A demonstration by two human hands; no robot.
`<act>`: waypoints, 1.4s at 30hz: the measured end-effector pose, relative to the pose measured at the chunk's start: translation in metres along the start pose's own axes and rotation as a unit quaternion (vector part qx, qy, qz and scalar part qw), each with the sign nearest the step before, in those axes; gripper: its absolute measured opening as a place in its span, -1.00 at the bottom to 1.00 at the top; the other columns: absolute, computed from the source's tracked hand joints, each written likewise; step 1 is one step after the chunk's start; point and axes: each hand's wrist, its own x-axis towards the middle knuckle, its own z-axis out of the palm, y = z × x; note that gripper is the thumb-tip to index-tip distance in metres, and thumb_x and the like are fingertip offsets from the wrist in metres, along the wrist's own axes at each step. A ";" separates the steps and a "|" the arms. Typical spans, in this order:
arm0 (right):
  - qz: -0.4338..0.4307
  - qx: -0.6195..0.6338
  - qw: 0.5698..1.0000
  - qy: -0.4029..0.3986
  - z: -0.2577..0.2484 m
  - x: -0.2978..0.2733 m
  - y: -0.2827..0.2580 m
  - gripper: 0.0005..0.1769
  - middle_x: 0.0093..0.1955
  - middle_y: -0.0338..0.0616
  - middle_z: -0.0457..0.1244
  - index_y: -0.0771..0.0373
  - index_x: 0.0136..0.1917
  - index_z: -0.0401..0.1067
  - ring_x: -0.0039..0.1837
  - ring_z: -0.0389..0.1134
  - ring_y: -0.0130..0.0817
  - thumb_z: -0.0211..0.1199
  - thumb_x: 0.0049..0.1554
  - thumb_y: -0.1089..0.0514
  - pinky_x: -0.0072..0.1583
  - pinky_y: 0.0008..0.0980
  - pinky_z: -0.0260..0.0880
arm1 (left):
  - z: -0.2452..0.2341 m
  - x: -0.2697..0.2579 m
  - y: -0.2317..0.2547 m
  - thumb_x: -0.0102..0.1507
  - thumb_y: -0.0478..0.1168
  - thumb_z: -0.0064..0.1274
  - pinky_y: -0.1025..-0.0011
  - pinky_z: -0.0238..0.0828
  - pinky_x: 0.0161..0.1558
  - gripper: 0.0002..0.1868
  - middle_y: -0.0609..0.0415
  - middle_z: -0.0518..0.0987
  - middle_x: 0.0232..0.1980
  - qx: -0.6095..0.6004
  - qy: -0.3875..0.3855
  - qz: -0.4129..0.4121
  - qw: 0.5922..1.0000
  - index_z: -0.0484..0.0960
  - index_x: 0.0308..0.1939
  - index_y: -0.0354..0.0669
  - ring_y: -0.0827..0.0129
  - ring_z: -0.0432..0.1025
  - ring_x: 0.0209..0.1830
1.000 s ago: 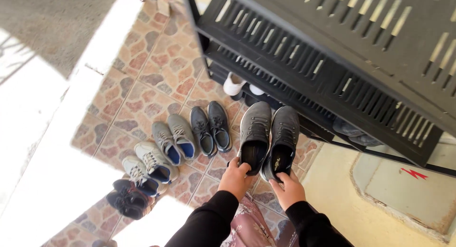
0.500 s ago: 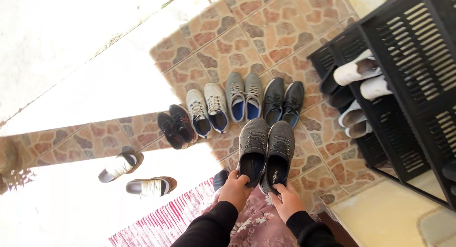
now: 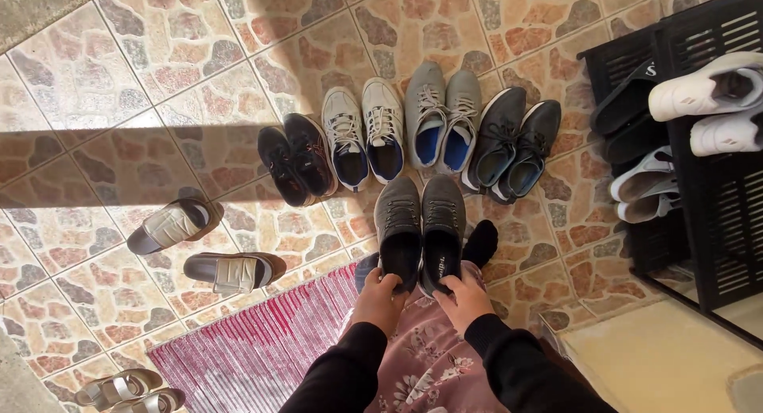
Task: The person removes various pairs of shoes from a black metal shoe rack and places them on the tiled floor. They then pick up the shoes from the floor and place them back onto the rack, organizing them by type and color.
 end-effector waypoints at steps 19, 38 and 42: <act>-0.012 0.027 0.995 0.099 -0.037 0.166 0.060 -0.74 0.32 0.03 0.22 0.30 0.02 0.48 0.13 0.39 -0.03 0.39 0.10 0.14 0.11 -0.17 0.44 | 0.080 0.192 0.014 0.09 -0.27 0.31 0.08 0.47 0.07 -0.71 -0.29 0.38 0.36 -0.001 0.093 0.103 0.990 0.59 -0.14 -0.10 -0.18 0.47 0.13; 0.043 0.008 0.999 0.021 -0.030 0.250 0.091 -0.49 0.70 0.23 -0.32 0.11 0.29 0.45 0.45 0.21 0.16 0.43 0.08 0.06 0.36 -0.15 0.32 | 0.086 0.268 0.021 0.03 -0.29 0.38 0.13 0.45 0.16 -0.49 -0.33 0.10 0.54 0.084 0.024 0.062 0.994 0.56 0.04 -0.12 -0.21 0.40 0.24; 0.065 0.013 0.998 -0.003 -0.042 0.246 0.080 -0.35 0.70 0.26 -0.40 0.03 0.40 0.38 0.51 0.14 0.19 0.45 0.06 0.04 0.39 -0.15 0.28 | 0.078 0.266 0.038 0.02 -0.30 0.40 0.13 0.45 0.19 -0.33 -0.43 -0.02 0.57 0.110 0.001 0.049 0.993 0.49 0.20 -0.05 -0.29 0.37 0.28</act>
